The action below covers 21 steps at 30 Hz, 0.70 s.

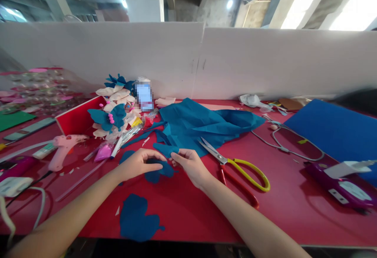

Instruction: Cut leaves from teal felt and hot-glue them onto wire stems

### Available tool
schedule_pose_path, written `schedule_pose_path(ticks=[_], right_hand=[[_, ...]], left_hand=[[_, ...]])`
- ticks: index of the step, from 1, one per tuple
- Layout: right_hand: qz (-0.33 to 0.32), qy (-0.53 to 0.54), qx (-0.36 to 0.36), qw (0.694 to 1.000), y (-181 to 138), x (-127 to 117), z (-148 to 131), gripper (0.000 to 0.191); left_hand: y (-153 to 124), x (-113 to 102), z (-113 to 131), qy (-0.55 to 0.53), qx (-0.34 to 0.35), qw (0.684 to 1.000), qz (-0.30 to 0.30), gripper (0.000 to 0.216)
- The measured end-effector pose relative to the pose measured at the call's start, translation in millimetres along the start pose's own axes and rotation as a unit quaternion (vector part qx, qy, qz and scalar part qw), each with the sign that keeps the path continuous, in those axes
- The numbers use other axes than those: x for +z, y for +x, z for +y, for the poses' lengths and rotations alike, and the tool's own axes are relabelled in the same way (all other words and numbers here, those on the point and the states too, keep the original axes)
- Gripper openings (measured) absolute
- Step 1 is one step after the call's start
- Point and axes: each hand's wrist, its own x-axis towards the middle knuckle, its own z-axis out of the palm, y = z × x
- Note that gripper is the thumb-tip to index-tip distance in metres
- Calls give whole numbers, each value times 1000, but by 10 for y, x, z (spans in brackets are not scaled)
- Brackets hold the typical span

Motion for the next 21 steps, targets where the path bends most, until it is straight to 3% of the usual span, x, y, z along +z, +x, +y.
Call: schedule_pose_path(ticks=[1,5,9,15,18,21], right_hand=[[2,11,-6,1000,-3,-3,-7,28],[4,51,-34,998,4,-31,-13,59],[-14,34,-37,999,34,-63,15,29],[-18,41,-16,999,51,-66,44,28],[-20,90,21,996,52,-65,40,25],[-42,118,44,991,55,-70,49,23]], left_hand=[[-4,-9,1,12,3,1000,17,19],[-8,-25,-5,29,-1,997,70,19],[-1,-34,-30,27,-5,997,75,16],[4,-30,-80,175,105,955,215,8],[19,-27,-72,200,161,943,213,8],[29,-18,-37,163,163,956,183,7]])
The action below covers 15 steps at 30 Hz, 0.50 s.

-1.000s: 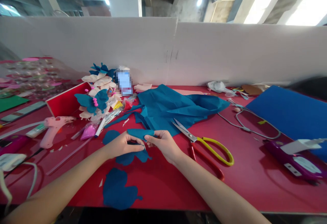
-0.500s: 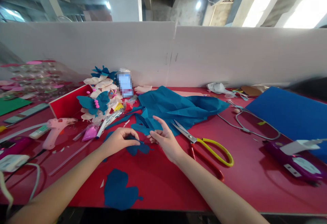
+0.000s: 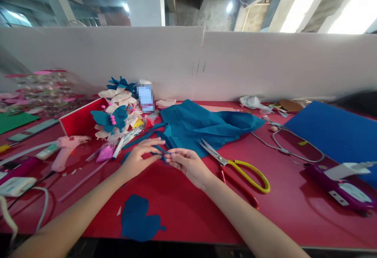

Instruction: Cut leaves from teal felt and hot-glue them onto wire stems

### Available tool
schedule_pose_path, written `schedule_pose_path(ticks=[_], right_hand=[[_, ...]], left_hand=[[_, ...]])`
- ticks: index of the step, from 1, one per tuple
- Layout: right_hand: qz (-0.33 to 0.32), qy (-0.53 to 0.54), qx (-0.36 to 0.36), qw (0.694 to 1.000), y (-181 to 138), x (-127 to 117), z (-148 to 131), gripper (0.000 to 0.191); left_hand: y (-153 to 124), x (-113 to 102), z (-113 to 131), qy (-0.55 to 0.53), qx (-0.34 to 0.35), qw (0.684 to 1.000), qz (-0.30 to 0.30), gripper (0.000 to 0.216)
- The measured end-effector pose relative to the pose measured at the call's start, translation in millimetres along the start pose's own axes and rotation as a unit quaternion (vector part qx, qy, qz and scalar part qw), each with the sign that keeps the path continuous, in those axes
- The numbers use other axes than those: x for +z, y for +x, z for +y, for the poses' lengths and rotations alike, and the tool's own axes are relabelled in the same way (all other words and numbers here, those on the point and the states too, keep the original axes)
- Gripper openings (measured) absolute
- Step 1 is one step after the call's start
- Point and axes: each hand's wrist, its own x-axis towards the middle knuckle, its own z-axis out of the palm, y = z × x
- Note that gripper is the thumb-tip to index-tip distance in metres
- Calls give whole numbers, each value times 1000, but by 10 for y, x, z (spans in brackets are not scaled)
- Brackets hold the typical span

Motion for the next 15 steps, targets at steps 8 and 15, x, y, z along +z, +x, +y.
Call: schedule_pose_path(ticks=[8,15], right_hand=[[73,-138,-72,985,-1,31,14,25],[39,-225,-102,968,-28,52,-3,24]], left_hand=[[-16,12,64,-48,-106,993,0,11],[-18,56,-2,-122,-106,987,5,15]])
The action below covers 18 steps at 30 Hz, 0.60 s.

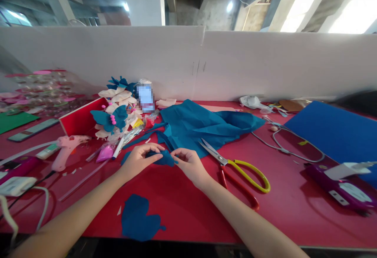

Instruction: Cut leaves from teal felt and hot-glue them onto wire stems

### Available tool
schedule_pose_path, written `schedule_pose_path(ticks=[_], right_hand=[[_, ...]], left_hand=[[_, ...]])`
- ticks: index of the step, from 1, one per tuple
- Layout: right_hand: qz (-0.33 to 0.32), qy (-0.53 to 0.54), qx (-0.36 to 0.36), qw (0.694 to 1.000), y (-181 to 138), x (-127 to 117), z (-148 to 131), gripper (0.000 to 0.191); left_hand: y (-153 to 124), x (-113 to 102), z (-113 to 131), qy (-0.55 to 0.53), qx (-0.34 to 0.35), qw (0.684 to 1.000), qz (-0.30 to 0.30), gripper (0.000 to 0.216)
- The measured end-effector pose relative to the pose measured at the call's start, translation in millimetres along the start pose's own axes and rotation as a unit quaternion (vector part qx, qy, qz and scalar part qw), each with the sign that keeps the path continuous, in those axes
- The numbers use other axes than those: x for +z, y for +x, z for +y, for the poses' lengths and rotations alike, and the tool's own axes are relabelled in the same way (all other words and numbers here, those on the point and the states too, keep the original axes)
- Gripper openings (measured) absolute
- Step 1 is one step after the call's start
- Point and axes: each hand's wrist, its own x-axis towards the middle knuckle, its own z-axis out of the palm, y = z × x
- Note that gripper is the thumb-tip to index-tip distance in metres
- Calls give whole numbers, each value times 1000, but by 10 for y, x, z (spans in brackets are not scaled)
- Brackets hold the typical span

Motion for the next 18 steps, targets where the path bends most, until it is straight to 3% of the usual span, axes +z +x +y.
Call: schedule_pose_path(ticks=[5,18], right_hand=[[-3,-24,0,1000,7,-14,10,18],[5,7,24,1000,10,5,-4,36]], left_hand=[[1,-4,-14,-10,-51,999,-2,19],[18,-1,-64,-60,-110,992,-7,26]])
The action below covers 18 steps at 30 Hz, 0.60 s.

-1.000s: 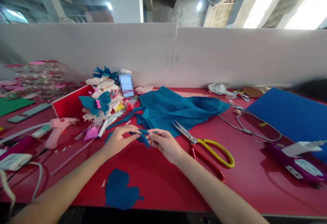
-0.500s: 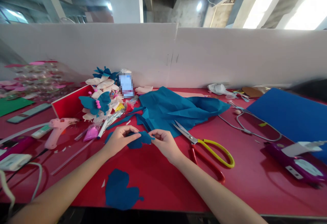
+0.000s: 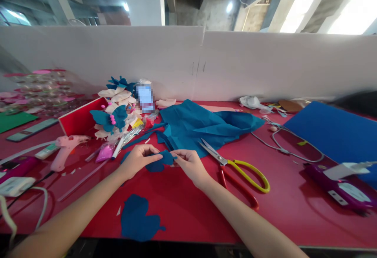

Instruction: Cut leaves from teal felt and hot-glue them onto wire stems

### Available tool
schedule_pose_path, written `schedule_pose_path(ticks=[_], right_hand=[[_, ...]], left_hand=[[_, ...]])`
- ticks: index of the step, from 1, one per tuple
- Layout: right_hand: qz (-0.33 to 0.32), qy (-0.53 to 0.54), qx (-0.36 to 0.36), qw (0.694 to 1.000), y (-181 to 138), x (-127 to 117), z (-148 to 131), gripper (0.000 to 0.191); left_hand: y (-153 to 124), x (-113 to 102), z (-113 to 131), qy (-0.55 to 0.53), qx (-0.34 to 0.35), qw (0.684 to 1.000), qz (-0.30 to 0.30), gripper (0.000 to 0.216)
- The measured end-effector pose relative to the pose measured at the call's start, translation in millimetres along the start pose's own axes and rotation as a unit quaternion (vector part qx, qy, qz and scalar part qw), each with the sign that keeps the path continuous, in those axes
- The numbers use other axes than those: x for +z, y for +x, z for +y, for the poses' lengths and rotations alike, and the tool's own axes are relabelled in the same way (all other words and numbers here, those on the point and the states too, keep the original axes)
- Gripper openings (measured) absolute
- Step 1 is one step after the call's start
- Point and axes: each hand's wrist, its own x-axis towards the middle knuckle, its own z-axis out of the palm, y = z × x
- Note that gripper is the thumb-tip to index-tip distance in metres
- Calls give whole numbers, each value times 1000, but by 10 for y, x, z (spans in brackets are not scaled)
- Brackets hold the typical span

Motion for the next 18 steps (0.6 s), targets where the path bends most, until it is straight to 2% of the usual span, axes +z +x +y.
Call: schedule_pose_path(ticks=[7,13,18], right_hand=[[16,47,13,999,-23,15,-20,45],[19,-30,2,999,-25,1,42,41],[-13,-34,-11,999,-25,-5,66,37]], left_hand=[[-13,9,33,13,5,1000,3,24],[-5,9,23,23,18,1000,9,23],[-15,4,30,22,15,1000,7,23]])
